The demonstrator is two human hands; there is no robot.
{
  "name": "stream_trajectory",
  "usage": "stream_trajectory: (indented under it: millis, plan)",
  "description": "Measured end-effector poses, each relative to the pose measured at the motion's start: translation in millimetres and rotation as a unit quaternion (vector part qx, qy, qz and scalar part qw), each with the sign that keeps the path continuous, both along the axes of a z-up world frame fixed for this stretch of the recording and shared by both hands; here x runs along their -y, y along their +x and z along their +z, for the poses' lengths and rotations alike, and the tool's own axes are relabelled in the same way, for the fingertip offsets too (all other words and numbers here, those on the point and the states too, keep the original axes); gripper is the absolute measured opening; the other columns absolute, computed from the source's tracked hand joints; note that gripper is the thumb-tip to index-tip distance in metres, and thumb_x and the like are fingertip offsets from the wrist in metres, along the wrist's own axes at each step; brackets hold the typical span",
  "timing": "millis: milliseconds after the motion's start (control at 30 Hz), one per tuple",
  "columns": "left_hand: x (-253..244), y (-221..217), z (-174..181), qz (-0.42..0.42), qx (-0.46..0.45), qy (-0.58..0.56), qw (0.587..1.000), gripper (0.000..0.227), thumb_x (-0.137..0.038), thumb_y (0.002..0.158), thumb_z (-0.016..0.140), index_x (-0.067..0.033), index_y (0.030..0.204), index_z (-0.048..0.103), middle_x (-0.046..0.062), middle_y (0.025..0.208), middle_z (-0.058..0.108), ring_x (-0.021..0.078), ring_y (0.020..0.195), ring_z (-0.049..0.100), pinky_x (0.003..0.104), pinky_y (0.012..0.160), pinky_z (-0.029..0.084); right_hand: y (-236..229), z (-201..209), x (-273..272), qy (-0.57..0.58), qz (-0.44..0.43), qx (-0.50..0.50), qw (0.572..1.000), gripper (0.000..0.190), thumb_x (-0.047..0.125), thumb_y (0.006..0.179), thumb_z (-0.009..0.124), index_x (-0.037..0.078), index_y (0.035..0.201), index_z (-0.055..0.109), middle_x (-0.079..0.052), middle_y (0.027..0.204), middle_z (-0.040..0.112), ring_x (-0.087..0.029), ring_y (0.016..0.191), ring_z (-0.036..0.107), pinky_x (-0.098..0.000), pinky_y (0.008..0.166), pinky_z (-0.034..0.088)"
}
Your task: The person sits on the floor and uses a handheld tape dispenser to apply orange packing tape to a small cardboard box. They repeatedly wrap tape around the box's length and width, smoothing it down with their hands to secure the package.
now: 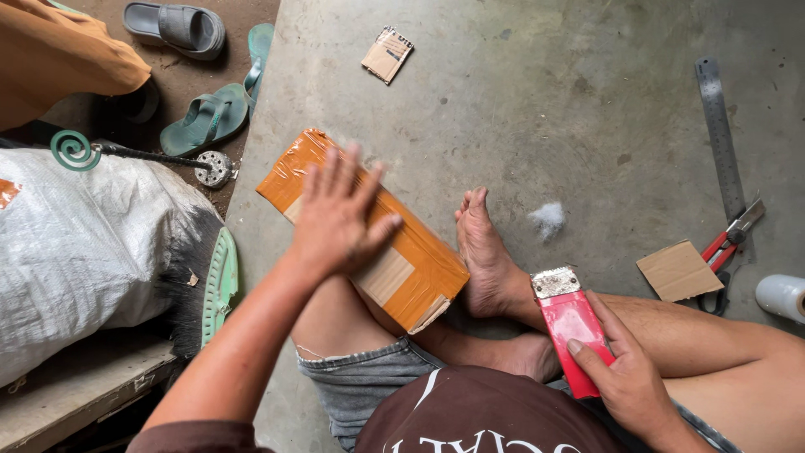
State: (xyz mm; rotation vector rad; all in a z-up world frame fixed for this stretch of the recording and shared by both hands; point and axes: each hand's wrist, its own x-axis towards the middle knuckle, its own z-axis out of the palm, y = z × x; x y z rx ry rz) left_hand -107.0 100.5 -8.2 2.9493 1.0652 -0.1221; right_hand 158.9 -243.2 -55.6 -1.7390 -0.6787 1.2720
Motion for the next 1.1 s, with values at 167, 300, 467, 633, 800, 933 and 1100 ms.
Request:
stream_trajectory:
  millis: [167, 300, 467, 633, 800, 933, 1100]
  plan:
    - [-27.4, 13.9, 23.6, 0.091, 0.016, -0.093, 0.991, 0.092, -0.078, 0.071, 0.067, -0.0133, 0.137, 0.063, 0.032, 0.161, 0.018, 0.0503, 0.150, 0.007, 0.066, 0.116, 0.000, -4.7, 7.3, -7.8, 0.002, 0.006, -0.008, 1.000, 0.074, 0.014, 0.089, 0.066, -0.001, 0.155, 0.036, -0.015, 0.150, 0.054, -0.017, 0.134, 0.052, -0.0320, 0.109, 0.040]
    - [-24.9, 13.3, 35.3, 0.033, 0.005, -0.087, 0.996, 0.084, -0.076, 0.073, 0.069, -0.0102, 0.126, 0.069, 0.032, 0.156, 0.031, 0.0532, 0.147, 0.015, 0.069, 0.113, -0.002, -8.0, 8.4, -16.0, 0.015, 0.015, -0.009, 1.000, 0.078, 0.013, 0.089, 0.065, -0.002, 0.157, 0.031, -0.016, 0.154, 0.049, -0.018, 0.137, 0.048, -0.0328, 0.110, 0.038]
    - [0.6, 37.4, 29.8, -0.045, -0.142, -0.162, 0.975, 0.078, -0.076, 0.080, 0.063, -0.0098, 0.120, 0.070, 0.019, 0.133, 0.060, 0.0407, 0.147, 0.035, 0.069, 0.120, -0.001, -17.0, 8.8, -36.6, 0.005, 0.029, -0.036, 0.999, 0.081, 0.011, 0.088, 0.066, 0.000, 0.159, 0.028, -0.015, 0.153, 0.050, -0.018, 0.135, 0.050, -0.0321, 0.110, 0.039]
    - [14.5, 30.4, 14.9, -0.106, 0.020, -0.120, 0.987, 0.058, -0.058, 0.090, 0.066, -0.0174, 0.132, 0.068, 0.015, 0.136, 0.063, 0.0380, 0.143, 0.045, 0.065, 0.125, 0.011, -22.6, 7.9, -48.5, 0.012, 0.017, -0.074, 0.997, 0.080, 0.009, 0.089, 0.065, -0.002, 0.158, 0.027, -0.015, 0.153, 0.050, -0.017, 0.136, 0.049, -0.0319, 0.110, 0.039]
    - [23.9, 12.0, 31.9, -0.316, 0.002, -0.124, 0.941, 0.131, -0.086, 0.057, 0.066, -0.0002, 0.152, 0.038, 0.026, 0.150, 0.047, 0.0442, 0.141, 0.040, 0.057, 0.119, 0.019, -12.3, 0.0, -39.1, 0.014, -0.003, -0.026, 1.000, 0.079, 0.009, 0.088, 0.065, -0.003, 0.157, 0.029, -0.015, 0.150, 0.053, -0.017, 0.135, 0.050, -0.0319, 0.109, 0.040]
    - [23.9, 23.6, 43.8, -0.361, -0.152, -0.077, 0.917, 0.122, -0.055, 0.054, 0.077, 0.0016, 0.151, 0.031, 0.024, 0.148, 0.044, 0.0398, 0.138, 0.040, 0.054, 0.116, 0.023, -9.6, 1.7, -30.0, 0.007, -0.010, 0.002, 1.000, 0.077, 0.009, 0.089, 0.066, -0.004, 0.156, 0.030, -0.016, 0.151, 0.052, -0.017, 0.136, 0.049, -0.0315, 0.111, 0.039]
    - [10.8, 28.5, 50.3, -0.266, -0.188, -0.179, 0.928, 0.120, -0.034, 0.048, 0.085, 0.0051, 0.148, 0.032, 0.024, 0.136, 0.046, 0.0416, 0.134, 0.042, 0.052, 0.120, 0.022, -8.1, 5.3, -14.5, 0.017, -0.049, -0.040, 0.998, 0.078, 0.009, 0.089, 0.065, -0.003, 0.158, 0.030, -0.014, 0.150, 0.053, -0.016, 0.132, 0.052, -0.0307, 0.107, 0.041]
